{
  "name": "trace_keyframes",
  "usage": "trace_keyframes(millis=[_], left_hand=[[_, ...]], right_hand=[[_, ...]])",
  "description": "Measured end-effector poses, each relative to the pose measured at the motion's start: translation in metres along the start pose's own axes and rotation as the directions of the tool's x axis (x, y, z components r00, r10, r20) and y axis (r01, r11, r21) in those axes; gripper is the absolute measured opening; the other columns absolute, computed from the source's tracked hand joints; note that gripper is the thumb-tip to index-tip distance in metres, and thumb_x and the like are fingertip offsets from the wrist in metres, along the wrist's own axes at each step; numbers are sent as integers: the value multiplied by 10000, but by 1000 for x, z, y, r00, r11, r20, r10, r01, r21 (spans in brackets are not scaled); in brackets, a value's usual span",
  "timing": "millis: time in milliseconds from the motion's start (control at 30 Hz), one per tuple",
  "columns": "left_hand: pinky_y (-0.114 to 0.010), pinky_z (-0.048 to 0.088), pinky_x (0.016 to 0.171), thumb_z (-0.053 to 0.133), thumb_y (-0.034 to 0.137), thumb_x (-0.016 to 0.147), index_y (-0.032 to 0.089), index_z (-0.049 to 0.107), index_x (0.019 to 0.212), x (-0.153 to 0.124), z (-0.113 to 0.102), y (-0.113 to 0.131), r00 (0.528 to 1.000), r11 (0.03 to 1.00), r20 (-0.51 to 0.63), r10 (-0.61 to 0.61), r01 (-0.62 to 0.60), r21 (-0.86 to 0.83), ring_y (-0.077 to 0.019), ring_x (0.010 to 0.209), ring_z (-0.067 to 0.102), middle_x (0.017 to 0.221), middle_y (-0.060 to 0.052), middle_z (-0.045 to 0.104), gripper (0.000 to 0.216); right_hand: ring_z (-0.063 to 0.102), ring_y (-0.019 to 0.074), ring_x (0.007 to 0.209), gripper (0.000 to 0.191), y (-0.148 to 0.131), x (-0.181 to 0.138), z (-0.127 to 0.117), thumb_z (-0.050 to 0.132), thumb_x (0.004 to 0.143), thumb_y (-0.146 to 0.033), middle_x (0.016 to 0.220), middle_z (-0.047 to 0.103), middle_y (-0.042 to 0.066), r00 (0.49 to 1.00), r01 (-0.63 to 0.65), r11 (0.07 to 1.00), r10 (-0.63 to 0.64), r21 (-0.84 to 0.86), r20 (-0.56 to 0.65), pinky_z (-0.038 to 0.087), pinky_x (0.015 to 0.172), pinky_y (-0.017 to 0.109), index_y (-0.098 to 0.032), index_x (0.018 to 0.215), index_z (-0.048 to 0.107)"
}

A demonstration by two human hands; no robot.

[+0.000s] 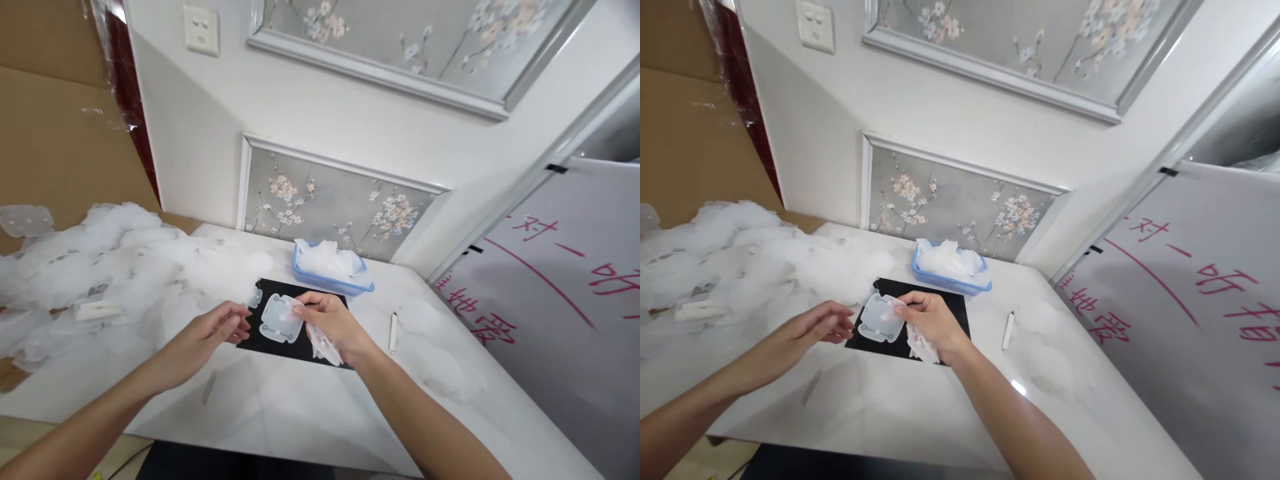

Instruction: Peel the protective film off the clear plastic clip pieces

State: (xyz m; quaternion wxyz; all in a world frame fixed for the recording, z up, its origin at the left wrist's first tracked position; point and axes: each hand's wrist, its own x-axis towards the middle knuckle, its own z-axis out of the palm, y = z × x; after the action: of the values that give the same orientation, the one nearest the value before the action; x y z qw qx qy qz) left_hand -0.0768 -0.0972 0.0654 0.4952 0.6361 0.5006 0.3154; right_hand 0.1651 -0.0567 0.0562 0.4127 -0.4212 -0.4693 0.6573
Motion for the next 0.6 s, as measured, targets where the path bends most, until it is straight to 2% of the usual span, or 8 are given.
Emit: trace_keyframes(millis=[67,133,200,233,267,367,500,600], left_hand=[[-385,503,862,396,615,890,180,592,1046,18,13,0,997,996,70,-12,18,-88,-232,910,660,951,-96,673,502],[-377,515,806,426,576,889,154,585,963,37,20,-1,991,997,135,-19,28,-65,-234,854,671,894,-96,679,457],[-355,507,768,522,405,861,160,593,921,58,18,-1,979,984,202,3,-39,175,-233,844,666,877,-76,691,262],[-341,491,778,544,298,832,172,611,902,69,14,-2,975,913,216,42,-126,388,-229,865,655,895,-63,692,159],[-336,473,804,539,216,801,193,628,889,80,9,-2,978,768,191,89,-189,612,-229,905,639,935,-50,687,127],[-426,389,895,522,138,763,159,639,965,108,-7,-6,987,619,52,151,-135,774,-326,1086,532,1070,-141,628,234],[-441,365,847,662,171,668,144,640,837,129,-11,-18,991,525,19,131,-85,847,-368,1027,507,973,-161,618,173],[-437,338,838,616,125,681,169,601,801,133,-6,-28,992,485,-6,126,-56,873,-333,1004,497,968,-123,610,129]], right_hand=[[387,49,369,494,8,4,0,849,512,-498,512,569,-38,1000,2,1000,-2,7,-4,257,368,189,-139,782,645],[395,52,390,484,16,11,-3,850,516,-490,518,566,-39,1000,6,1000,-6,13,-14,270,387,194,-138,785,655],[417,58,422,477,25,21,-11,848,522,-482,556,589,-25,999,8,1000,-8,20,-32,292,412,200,-135,797,671],[434,63,441,475,30,28,-16,846,526,-480,587,608,-13,999,7,1000,-6,23,-44,307,427,205,-134,806,679],[449,68,459,477,36,35,-21,844,525,-482,618,627,0,998,5,1000,-4,23,-60,322,442,210,-135,812,686],[481,85,495,489,51,56,-39,847,492,-489,675,663,31,996,-21,999,19,-26,-83,349,476,224,-132,794,704],[482,95,506,488,66,74,-59,818,539,-511,696,677,45,998,-32,997,29,-70,-49,362,492,234,-129,831,732],[486,94,518,505,73,79,-71,771,619,-538,730,681,40,1000,-24,996,24,-81,-4,373,507,232,-141,930,734]])
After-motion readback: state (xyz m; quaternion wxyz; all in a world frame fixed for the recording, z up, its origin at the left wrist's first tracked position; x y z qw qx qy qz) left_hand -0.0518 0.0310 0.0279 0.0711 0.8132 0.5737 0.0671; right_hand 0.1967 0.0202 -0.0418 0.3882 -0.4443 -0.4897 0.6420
